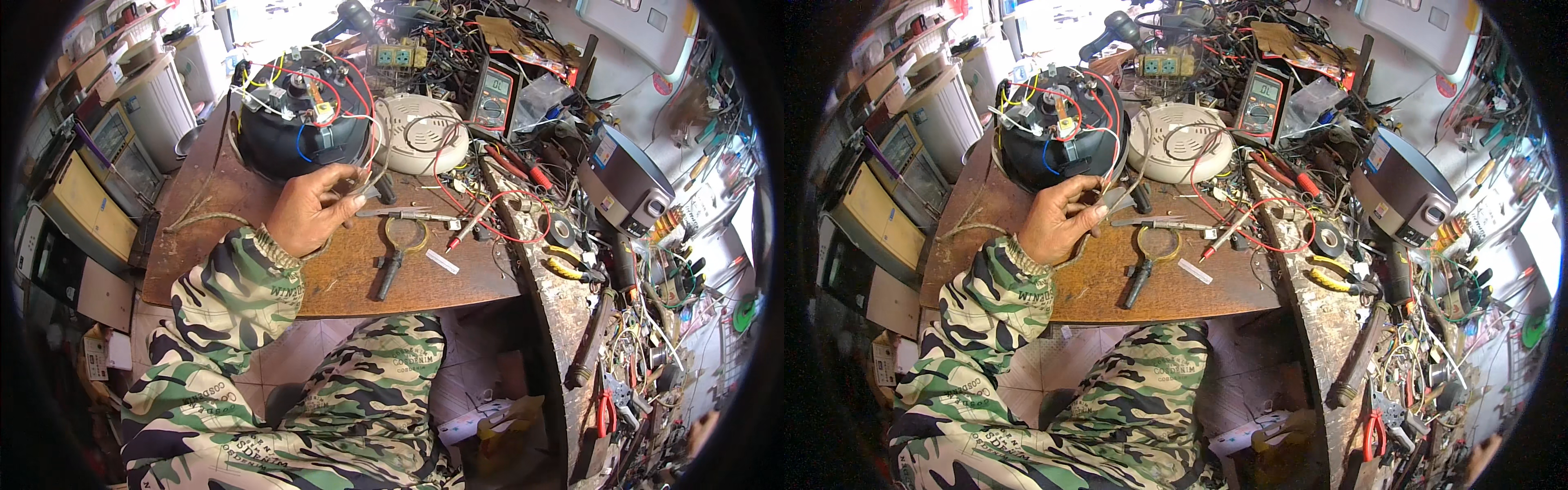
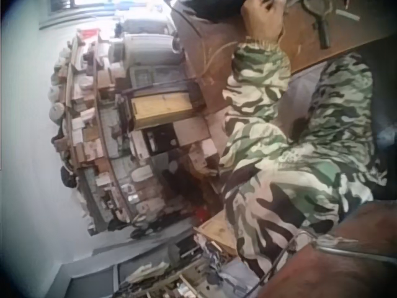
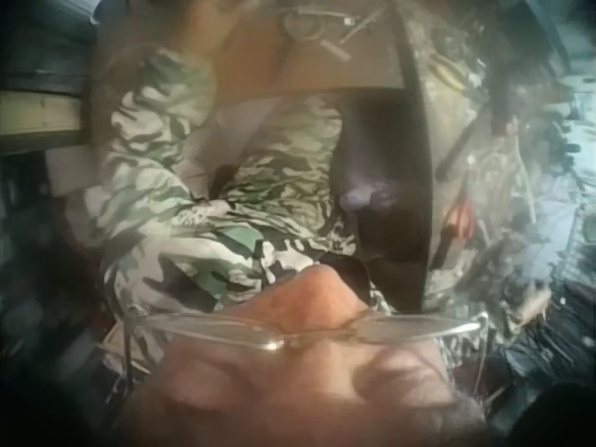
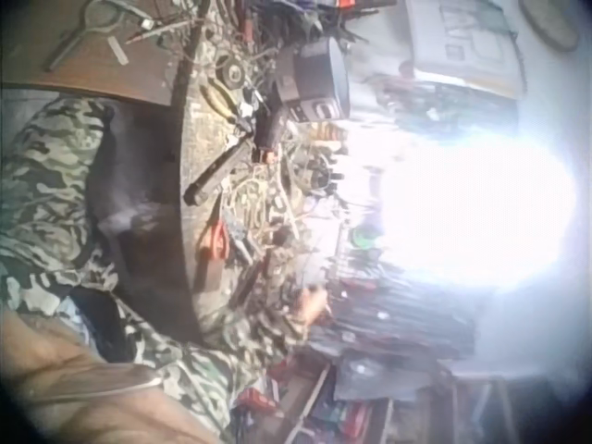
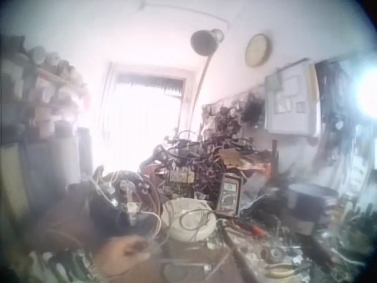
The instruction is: The person uses a soldering iron to heat and join wires to a small green circuit board. They then connect the board to a larger circular device and test the connection using a multimeter.
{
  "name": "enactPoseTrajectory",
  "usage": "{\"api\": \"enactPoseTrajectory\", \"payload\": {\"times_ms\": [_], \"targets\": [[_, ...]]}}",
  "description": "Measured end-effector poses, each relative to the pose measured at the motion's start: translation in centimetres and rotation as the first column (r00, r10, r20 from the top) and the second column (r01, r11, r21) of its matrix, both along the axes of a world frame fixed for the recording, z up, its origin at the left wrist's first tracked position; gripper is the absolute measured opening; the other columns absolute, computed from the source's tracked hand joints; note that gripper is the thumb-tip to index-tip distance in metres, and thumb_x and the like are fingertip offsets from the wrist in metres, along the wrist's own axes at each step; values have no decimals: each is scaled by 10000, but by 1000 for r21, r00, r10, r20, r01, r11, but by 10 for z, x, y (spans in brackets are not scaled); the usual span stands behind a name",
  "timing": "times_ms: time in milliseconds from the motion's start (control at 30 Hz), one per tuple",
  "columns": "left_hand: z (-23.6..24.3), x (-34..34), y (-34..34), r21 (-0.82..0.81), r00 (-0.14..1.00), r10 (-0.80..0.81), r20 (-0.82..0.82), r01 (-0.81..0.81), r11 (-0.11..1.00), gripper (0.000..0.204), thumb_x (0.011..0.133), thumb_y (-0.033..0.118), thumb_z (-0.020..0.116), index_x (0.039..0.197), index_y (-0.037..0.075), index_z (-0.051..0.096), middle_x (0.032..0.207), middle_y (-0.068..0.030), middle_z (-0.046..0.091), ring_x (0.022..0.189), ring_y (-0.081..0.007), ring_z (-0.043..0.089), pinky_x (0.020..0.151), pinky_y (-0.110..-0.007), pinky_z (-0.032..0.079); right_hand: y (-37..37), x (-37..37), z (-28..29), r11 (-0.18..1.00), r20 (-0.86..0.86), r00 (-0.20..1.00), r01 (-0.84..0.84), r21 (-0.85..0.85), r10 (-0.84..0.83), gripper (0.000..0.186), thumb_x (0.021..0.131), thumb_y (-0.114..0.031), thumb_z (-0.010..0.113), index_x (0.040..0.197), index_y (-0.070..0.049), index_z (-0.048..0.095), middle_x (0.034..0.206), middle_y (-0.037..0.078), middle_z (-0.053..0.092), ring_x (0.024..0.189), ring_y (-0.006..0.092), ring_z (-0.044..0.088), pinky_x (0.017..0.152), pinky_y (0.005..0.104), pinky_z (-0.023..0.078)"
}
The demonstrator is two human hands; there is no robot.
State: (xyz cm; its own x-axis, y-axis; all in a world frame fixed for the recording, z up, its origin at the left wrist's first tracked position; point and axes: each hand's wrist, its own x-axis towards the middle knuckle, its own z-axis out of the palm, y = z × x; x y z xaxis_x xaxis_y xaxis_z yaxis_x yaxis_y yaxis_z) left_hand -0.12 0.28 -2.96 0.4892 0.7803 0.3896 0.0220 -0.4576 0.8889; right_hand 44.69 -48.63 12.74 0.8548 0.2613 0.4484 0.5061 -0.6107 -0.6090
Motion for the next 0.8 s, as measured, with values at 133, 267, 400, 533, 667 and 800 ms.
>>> {"api": "enactPoseTrajectory", "payload": {"times_ms": [133, 267, 400, 533, 667, 800], "targets": [[-4, 6, 4, -11, 999, -32, 0, 32, 999, 357, 973, 91, 641, 1287, -49, 542, 1047, -93, 653, 821, -113, 636, 654, -268, 556, 74, -57, 22, 935, -27, 944, -328, -137, 328, 83, 732, 63, 673, 797, 29, 636, 661, 53, 549, 628, 167, 595, 567, 313, 449], [-4, 0, 0, 21, 999, 26, -38, -25, 999, 362, 966, 85, 648, 1286, -50, 547, 1031, -88, 651, 794, -106, 628, 645, -265, 551, 221, -112, -8, 522, -4, 588, -720, -457, 809, 151, 671, 15, 731, 807, 27, 668, 716, 121, 602, 688, 252, 639, 606, 339, 466], [-3, -7, -1, 5, 998, 42, -37, -42, 999, 355, 959, 76, 649, 1279, -48, 561, 1013, -75, 647, 781, -97, 619, 644, -256, 548, 350, -165, -72, 85, -110, 153, -882, -464, 982, 126, 813, -111, 714, 860, 4, 698, 837, 185, 656, 819, 396, 647, 734, 444, 525], [-9, 1, 3, 68, 1000, 14, -1, -14, 998, 335, 960, 70, 643, 1269, -39, 576, 983, -58, 650, 798, -92, 623, 650, -252, 544, 410, -174, -132, 128, -112, 219, -838, -530, 969, 147, 841, -86, 684, 958, 0, 710, 866, 193, 674, 824, 371, 670, 749, 423, 535], [3, 2, -4, 77, 999, 33, -23, -32, 997, 350, 950, 65, 652, 1281, -22, 579, 1007, -57, 655, 826, -68, 615, 695, -245, 538, 436, -182, -146, 133, -121, 253, -793, -595, 960, 173, 834, -124, 705, 962, -8, 714, 882, 210, 657, 862, 413, 638, 769, 474, 505], [0, 2, -3, 92, 997, 71, -42, -67, 993, 351, 927, 51, 674, 1257, -34, 592, 1052, -111, 686, 878, -100, 635, 747, -273, 556, 447, -183, -156, 119, -91, 199, -832, -542, 976, 133, 792, -130, 701, 836, -4, 693, 818, 242, 644, 825, 454, 637, 746, 522, 509]]}}
